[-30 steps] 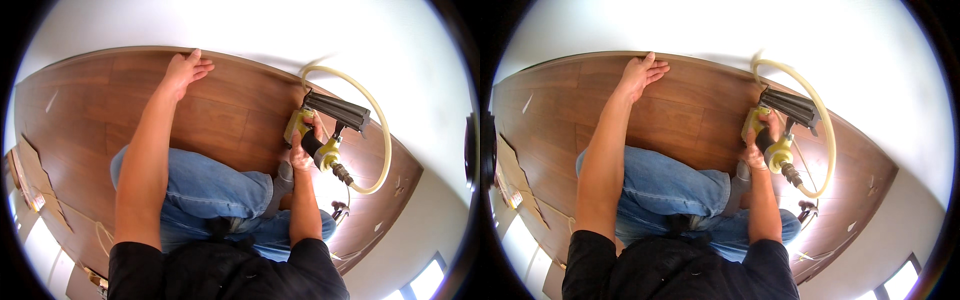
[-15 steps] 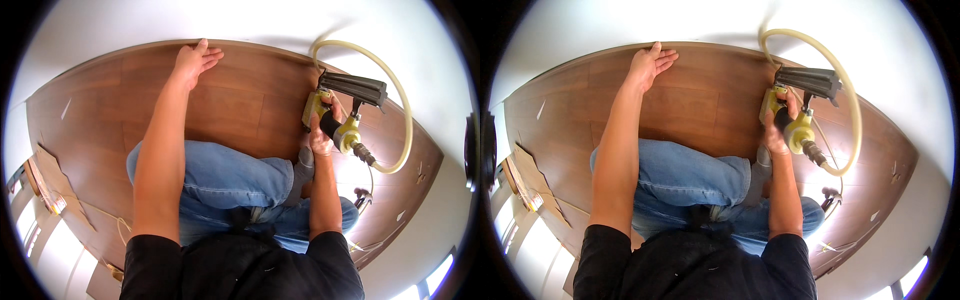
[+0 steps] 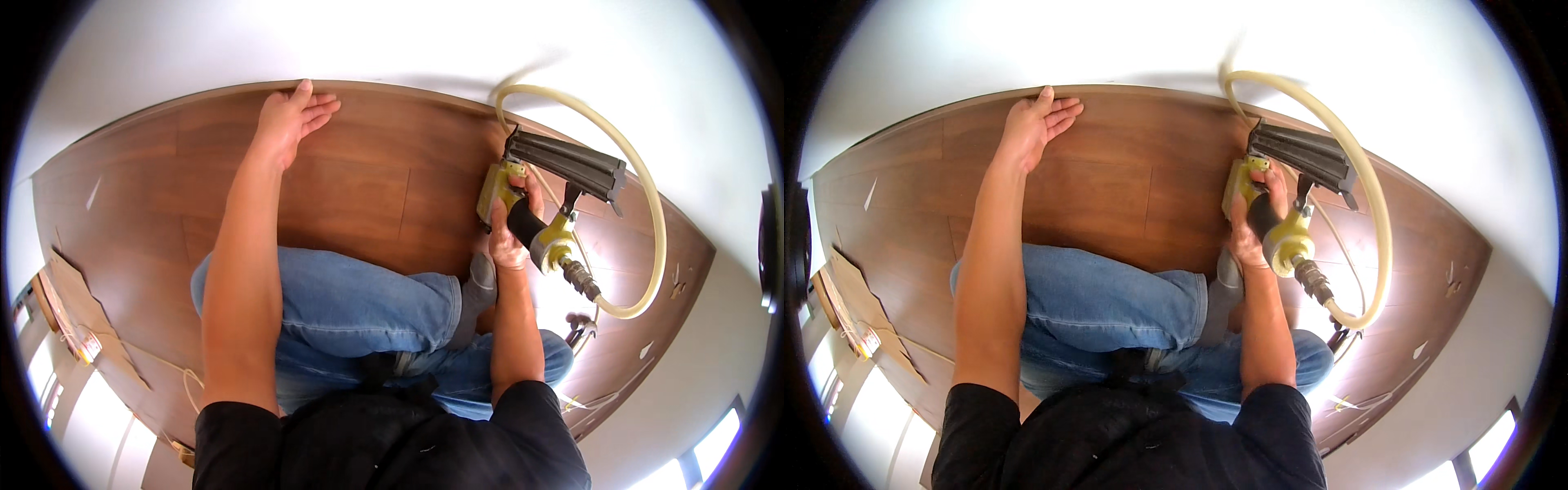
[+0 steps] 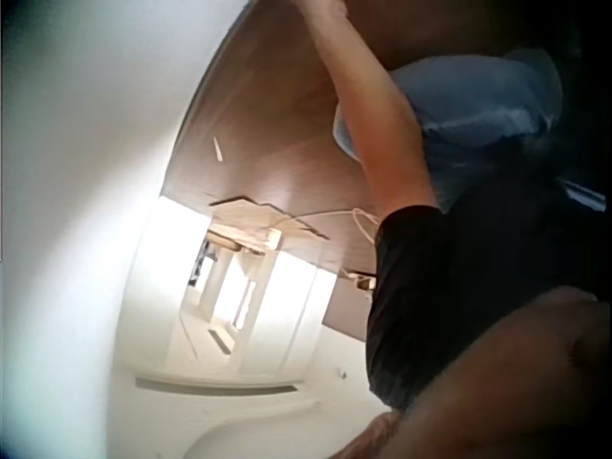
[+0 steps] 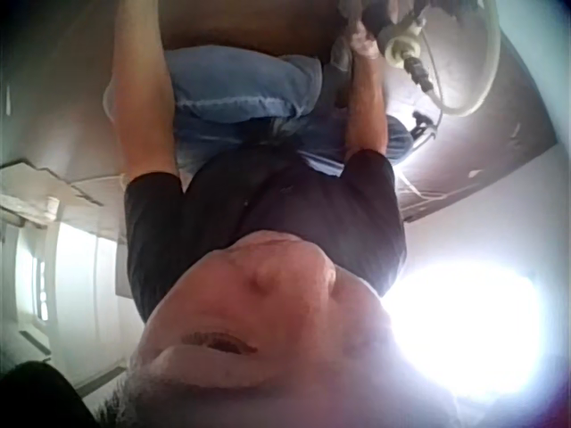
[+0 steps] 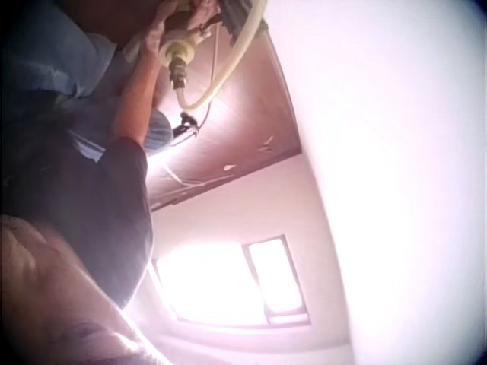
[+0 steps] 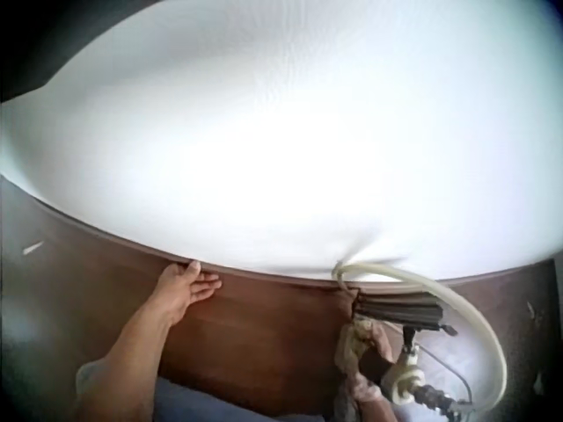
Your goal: The person installs baseboard trim along the floor using a hammer and a pneumatic nail gun, aligning the trim pieces against the wall and securing them in place.
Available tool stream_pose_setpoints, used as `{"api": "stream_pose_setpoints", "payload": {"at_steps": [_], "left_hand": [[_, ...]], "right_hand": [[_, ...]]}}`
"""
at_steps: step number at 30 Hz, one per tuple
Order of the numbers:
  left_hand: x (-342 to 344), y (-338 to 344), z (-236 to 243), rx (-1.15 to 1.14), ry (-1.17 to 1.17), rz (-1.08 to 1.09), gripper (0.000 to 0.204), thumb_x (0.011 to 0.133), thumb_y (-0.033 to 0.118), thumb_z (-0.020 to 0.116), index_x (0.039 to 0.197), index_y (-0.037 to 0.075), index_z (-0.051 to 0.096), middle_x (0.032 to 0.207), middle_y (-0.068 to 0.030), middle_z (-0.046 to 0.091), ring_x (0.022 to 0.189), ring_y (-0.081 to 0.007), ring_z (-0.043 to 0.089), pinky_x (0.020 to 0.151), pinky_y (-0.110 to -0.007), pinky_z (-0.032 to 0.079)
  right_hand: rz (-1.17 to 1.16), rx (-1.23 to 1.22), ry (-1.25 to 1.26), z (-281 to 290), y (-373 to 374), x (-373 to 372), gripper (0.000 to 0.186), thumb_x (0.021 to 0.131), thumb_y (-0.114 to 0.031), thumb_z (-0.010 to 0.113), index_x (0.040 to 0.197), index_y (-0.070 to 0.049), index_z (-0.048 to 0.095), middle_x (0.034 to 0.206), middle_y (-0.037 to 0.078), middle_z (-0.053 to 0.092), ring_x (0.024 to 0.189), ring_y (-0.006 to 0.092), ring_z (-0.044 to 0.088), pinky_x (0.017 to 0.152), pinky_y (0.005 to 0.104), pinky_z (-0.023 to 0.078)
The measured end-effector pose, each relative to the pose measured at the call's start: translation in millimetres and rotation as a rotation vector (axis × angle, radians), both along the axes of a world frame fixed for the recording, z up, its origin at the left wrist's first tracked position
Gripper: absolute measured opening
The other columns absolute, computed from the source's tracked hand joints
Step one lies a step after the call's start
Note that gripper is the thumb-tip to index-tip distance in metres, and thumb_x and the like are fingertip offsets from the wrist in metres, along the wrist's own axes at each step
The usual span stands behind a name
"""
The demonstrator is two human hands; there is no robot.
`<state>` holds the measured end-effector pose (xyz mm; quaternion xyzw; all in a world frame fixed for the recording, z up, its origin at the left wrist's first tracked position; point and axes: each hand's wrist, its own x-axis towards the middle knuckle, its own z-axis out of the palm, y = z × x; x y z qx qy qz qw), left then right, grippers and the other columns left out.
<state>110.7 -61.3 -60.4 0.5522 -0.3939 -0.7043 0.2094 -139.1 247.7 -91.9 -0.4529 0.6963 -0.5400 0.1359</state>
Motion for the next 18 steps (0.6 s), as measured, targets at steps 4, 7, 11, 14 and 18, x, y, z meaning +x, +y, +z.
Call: {"api": "stream_pose_setpoints", "payload": {"at_steps": [4,7,11,14,18], "left_hand": [[2.3,6.3,2.7,0.006,-0.021,-0.019,0.051,0.11,0.031,0.052,0.13,-0.014,0.04,0.123,-0.026,0.064,0.117,-0.0334,0.067,0.102,-0.042,0.055],[-5.7,7.8,6.7,-0.026,-0.005,0.03,0.047,0.111,0.029,0.05,0.129,-0.013,0.041,0.123,-0.0255,0.064,0.117,-0.0333,0.067,0.102,-0.043,0.056],[-8.9,3.3,1.1,-0.009,0.047,-0.031,0.046,0.112,0.028,0.048,0.13,-0.014,0.043,0.123,-0.0252,0.064,0.116,-0.0333,0.067,0.101,-0.041,0.057],[-4.1,-2.5,-2.3,0.0,0.07,-0.039,0.048,0.112,0.027,0.048,0.134,-0.015,0.043,0.122,-0.0246,0.065,0.116,-0.0332,0.068,0.101,-0.04,0.057],[10.5,-8.9,-14.3,0.026,0.117,-0.006,0.05,0.108,0.025,0.055,0.134,-0.016,0.046,0.117,-0.026,0.067,0.104,-0.0327,0.073,0.089,-0.039,0.064]], "right_hand": [[-0.005,0.026,0.009,-0.4,1.5,-0.3,0.064,0.09,-0.005,0.064,0.149,0.002,0.041,0.132,0.018,0.057,0.13,0.0318,0.053,0.114,0.0458,0.039],[-0.017,0.034,0.107,-0.4,6.0,-6.0,0.059,0.09,-0.008,0.066,0.144,0.004,0.045,0.135,0.019,0.057,0.13,0.0332,0.053,0.114,0.0466,0.039],[-0.124,-0.093,-0.055,-6.8,0.9,-2.8,0.061,0.086,-0.014,0.072,0.143,0.001,0.052,0.131,0.017,0.057,0.122,0.0297,0.055,0.108,0.0441,0.044],[-0.071,-0.024,-0.024,8.5,-2.6,-7.6,0.058,0.091,-0.009,0.071,0.143,0.003,0.049,0.14,0.016,0.055,0.131,0.0287,0.052,0.116,0.0429,0.038],[-0.23,0.045,0.039,51.4,30.9,14.4,0.057,0.087,-0.008,0.074,0.141,-0.004,0.055,0.138,0.011,0.057,0.128,0.0262,0.053,0.113,0.0406,0.04]]}}
